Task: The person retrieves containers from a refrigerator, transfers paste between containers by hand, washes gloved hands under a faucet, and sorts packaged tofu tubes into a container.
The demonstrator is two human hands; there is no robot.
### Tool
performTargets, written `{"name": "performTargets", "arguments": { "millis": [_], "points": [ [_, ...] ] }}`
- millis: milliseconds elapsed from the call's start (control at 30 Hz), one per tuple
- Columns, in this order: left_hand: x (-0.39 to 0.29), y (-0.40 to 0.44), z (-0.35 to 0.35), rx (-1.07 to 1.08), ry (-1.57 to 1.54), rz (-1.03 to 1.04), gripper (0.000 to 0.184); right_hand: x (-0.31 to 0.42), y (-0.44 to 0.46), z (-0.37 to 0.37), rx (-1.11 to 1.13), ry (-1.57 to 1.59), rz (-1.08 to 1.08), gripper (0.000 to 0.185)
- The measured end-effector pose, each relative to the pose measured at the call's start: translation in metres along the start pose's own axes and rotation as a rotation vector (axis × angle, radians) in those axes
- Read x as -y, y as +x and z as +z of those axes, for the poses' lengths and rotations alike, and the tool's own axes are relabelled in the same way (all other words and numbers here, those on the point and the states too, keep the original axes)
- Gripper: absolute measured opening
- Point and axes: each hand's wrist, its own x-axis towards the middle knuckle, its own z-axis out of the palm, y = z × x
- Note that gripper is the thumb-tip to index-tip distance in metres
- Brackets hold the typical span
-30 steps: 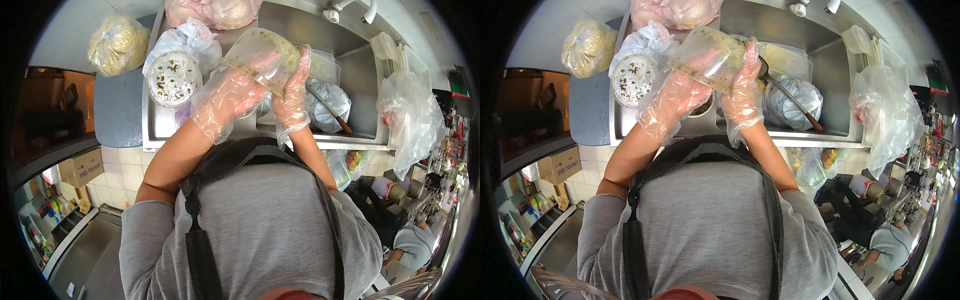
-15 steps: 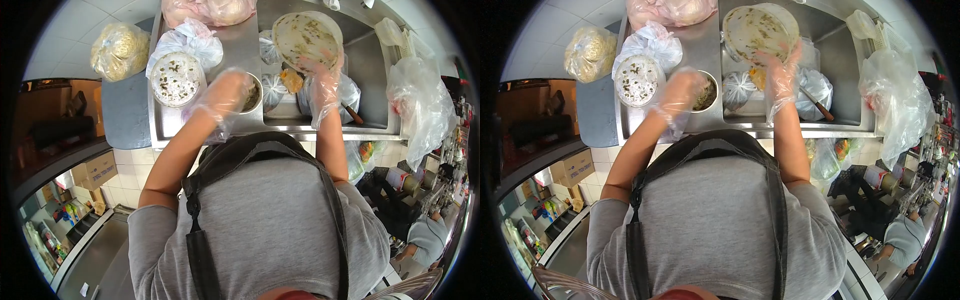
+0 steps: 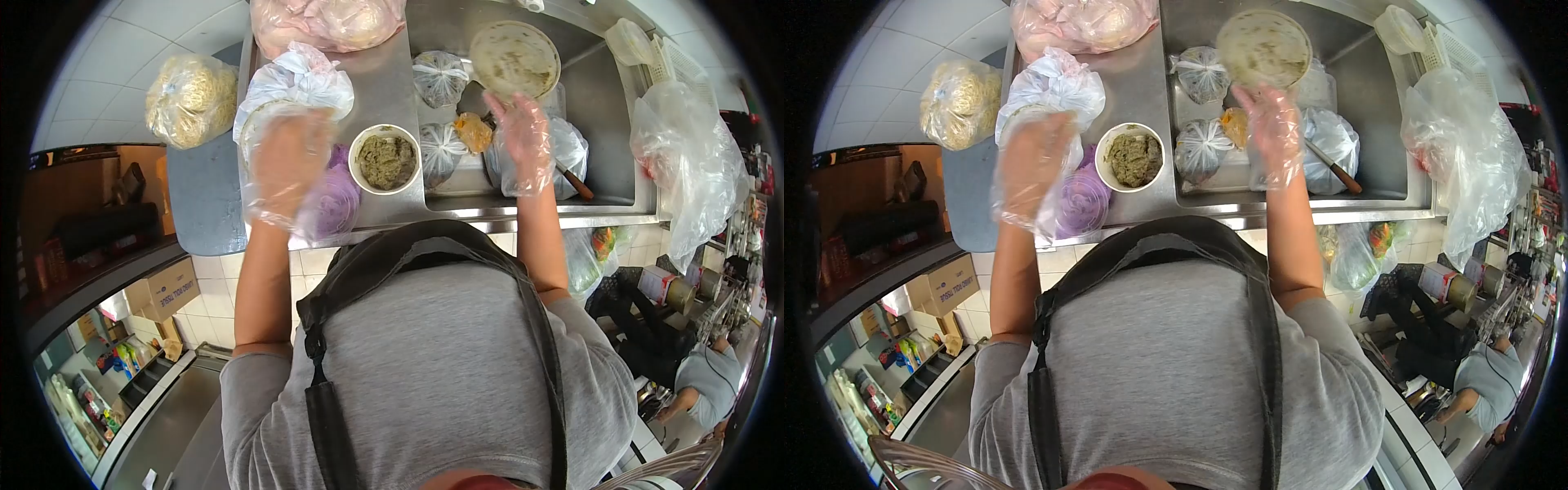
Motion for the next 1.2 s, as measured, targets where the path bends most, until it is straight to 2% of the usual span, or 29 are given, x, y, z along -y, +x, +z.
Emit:
{"name": "performTargets", "arguments": {
  "millis": [100,167,233,300,333,367,433,500,533,567,600,633,667,733,767,800,833,867,933,967,1033,1067,1100,1167,1200],
  "points": [
    [0.051,0.002,-0.023,-0.064,0.151,-0.129,0.025,0.004,0.005,-0.024,0.044,0.08,0.083,0.029],
    [0.08,-0.003,-0.028,-0.243,0.052,-0.33,0.028,-0.008,0.01,-0.035,0.038,0.044,0.149,0.026],
    [0.101,-0.012,-0.026,-0.249,0.116,-0.345,0.032,-0.015,0.002,-0.024,-0.051,-0.07,0.218,0.025],
    [0.12,-0.013,-0.017,-0.074,0.204,-0.333,0.03,-0.031,-0.007,-0.009,0.005,-0.126,0.239,0.027],
    [0.121,-0.015,-0.016,-0.077,0.203,-0.328,0.03,-0.04,-0.013,0.001,0.051,-0.183,0.25,0.03],
    [0.118,-0.018,-0.015,-0.068,0.075,-0.384,0.03,-0.047,-0.02,0.015,0.045,-0.186,0.237,0.03],
    [0.136,-0.017,0.002,-0.051,-0.07,-0.412,0.029,-0.055,-0.032,0.053,0.048,-0.487,0.268,0.03],
    [0.18,-0.022,0.031,-0.111,-0.45,-0.504,0.028,-0.056,-0.042,0.088,0.099,-0.654,0.272,0.031],
    [0.146,-0.014,0.004,-0.001,-0.306,-0.521,0.029,-0.056,-0.043,0.1,0.084,-0.66,0.261,0.031],
    [0.141,-0.013,-0.005,0.005,-0.312,-0.508,0.029,-0.057,-0.043,0.11,0.243,-0.904,0.13,0.034],
    [0.141,-0.011,-0.011,-0.014,-0.445,-0.537,0.028,-0.056,-0.041,0.121,0.404,-1.142,-0.009,0.036],
    [0.132,-0.005,-0.022,-0.03,-0.578,-0.566,0.027,-0.054,-0.039,0.131,0.392,-1.145,-0.019,0.036],
    [0.121,-0.002,-0.035,-0.024,-0.582,-0.553,0.027,-0.051,-0.039,0.14,0.456,-1.132,-0.087,0.037],
    [0.063,0.01,-0.069,-0.233,-0.745,-0.542,0.031,-0.053,-0.041,0.151,0.504,-1.026,-0.13,0.04],
    [0.043,0.017,-0.074,-0.228,-0.752,-0.541,0.031,-0.044,-0.043,0.159,0.5,-1.034,-0.13,0.04],
    [0.025,0.026,-0.077,-0.26,-0.829,-0.458,0.033,-0.031,-0.043,0.175,0.463,-0.95,0.113,0.042],
    [0.009,0.032,-0.076,-0.293,-0.902,-0.375,0.035,-0.028,-0.044,0.178,0.46,-0.743,0.244,0.045],
    [-0.01,0.037,-0.07,-0.296,-0.903,-0.377,0.035,-0.024,-0.046,0.181,0.435,-0.54,0.373,0.048],
    [-0.036,0.041,-0.063,-0.318,-1.081,-0.199,0.042,-0.011,-0.034,0.158,0.382,-0.499,0.404,0.05],
    [-0.032,0.036,-0.064,-0.33,-1.075,-0.213,0.042,-0.001,-0.025,0.14,0.326,-0.455,0.436,0.051],
    [-0.018,0.024,-0.068,-0.321,-1.074,-0.281,0.047,0.021,-0.005,0.087,0.523,-0.314,0.053,0.058],
    [0.004,0.014,-0.061,-0.299,-1.023,-0.315,0.039,0.04,0.033,0.041,0.713,-0.424,-0.075,0.057],
    [0.029,-0.001,-0.055,-0.308,-1.016,-0.33,0.039,0.058,0.057,0.008,0.223,-0.409,0.032,0.057],
    [0.066,-0.033,-0.041,-0.031,-0.72,-0.354,0.026,0.104,0.086,-0.04,-0.1,-0.144,0.171,0.052],
    [0.067,-0.049,-0.033,0.029,-0.589,-0.366,0.02,0.112,0.087,-0.051,-0.094,-0.144,0.179,0.052]
  ]
}}
